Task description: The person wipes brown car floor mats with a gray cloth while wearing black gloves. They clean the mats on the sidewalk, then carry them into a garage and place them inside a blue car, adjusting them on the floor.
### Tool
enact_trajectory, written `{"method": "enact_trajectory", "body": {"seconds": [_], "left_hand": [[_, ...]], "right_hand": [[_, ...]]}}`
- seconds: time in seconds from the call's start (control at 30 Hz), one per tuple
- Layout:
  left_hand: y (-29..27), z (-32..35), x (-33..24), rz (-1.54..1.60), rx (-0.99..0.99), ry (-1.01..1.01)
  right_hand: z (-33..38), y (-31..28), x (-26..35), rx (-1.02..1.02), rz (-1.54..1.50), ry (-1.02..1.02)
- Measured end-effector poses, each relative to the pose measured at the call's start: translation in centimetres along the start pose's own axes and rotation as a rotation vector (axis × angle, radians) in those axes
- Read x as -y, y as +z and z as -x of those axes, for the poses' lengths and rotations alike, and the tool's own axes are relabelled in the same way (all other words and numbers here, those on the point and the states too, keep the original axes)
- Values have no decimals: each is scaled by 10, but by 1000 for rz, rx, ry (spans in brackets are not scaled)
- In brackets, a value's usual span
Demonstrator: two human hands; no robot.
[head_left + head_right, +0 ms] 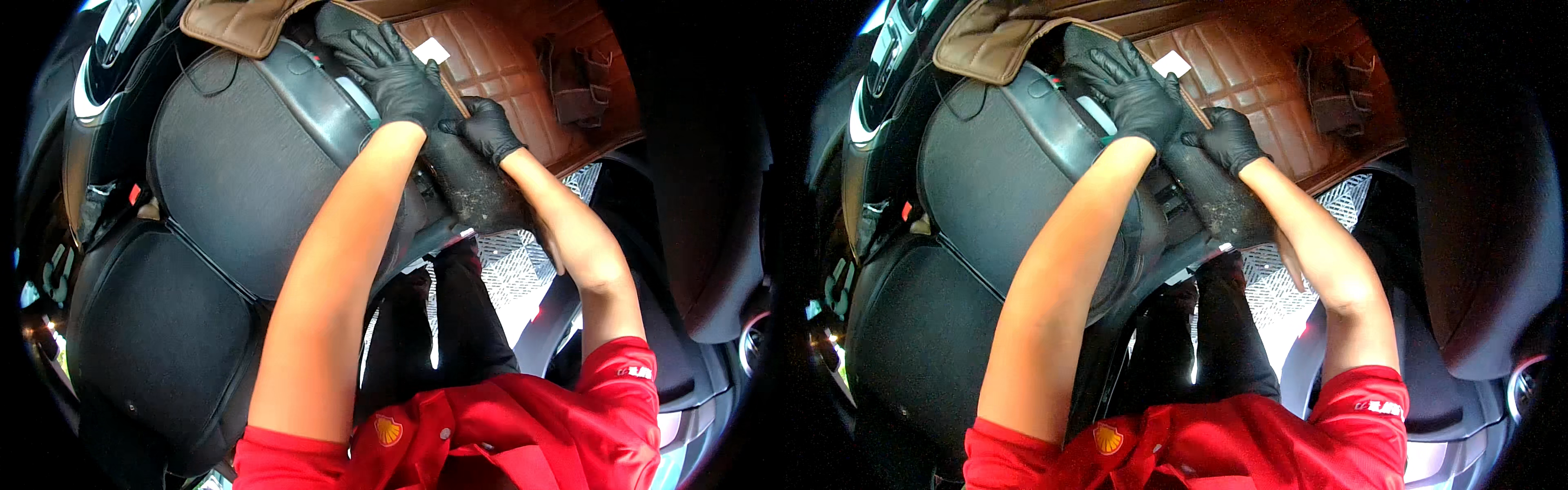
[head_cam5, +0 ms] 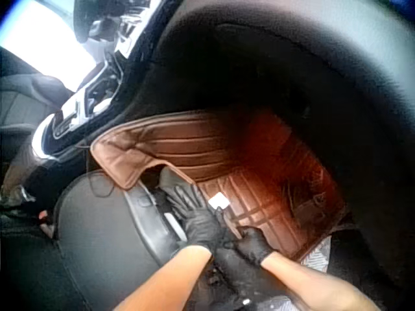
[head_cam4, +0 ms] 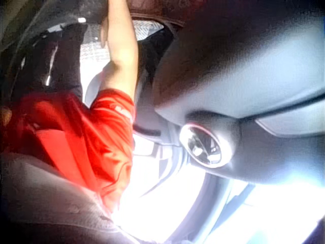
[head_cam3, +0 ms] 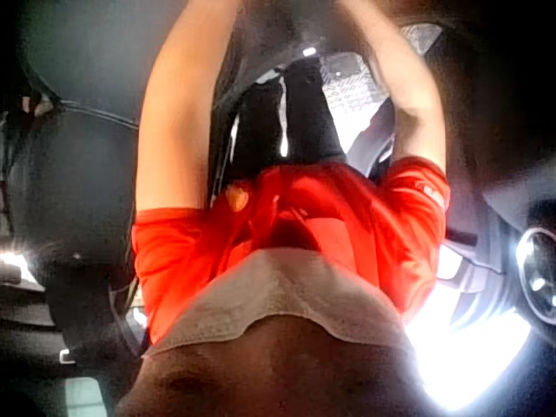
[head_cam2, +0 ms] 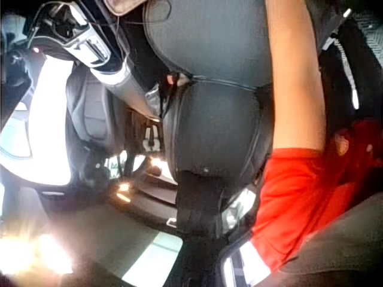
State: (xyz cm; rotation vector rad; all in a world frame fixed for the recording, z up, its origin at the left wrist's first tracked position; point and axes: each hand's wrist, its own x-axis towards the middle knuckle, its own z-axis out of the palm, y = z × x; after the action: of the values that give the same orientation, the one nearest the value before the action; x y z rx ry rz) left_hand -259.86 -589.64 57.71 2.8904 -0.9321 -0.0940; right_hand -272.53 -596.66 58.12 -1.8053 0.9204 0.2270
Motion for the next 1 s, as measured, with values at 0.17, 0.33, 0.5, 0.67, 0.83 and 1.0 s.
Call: {"method": "enact_trajectory", "body": {"seconds": [0.17, 0.33, 0.5, 0.67, 0.83, 1.0], "left_hand": [[16, -23, 13, -233, 299, -23], [-2, -61, 32, -265, 515, -52], [23, -67, 24, -98, 728, 15], [123, -88, 63, 84, 885, -34], [96, -74, 52, -130, 433, -439], [124, -68, 63, -118, 499, -650]], "right_hand": [[-15, 33, 0, -42, -43, 50], [-60, 47, -11, 7, 135, -118], [-80, 56, -12, 42, 227, 6], [-72, 70, -10, 85, 73, 23], [35, 23, -63, -356, -216, -230], [107, -41, -170, -915, -403, 431]]}}
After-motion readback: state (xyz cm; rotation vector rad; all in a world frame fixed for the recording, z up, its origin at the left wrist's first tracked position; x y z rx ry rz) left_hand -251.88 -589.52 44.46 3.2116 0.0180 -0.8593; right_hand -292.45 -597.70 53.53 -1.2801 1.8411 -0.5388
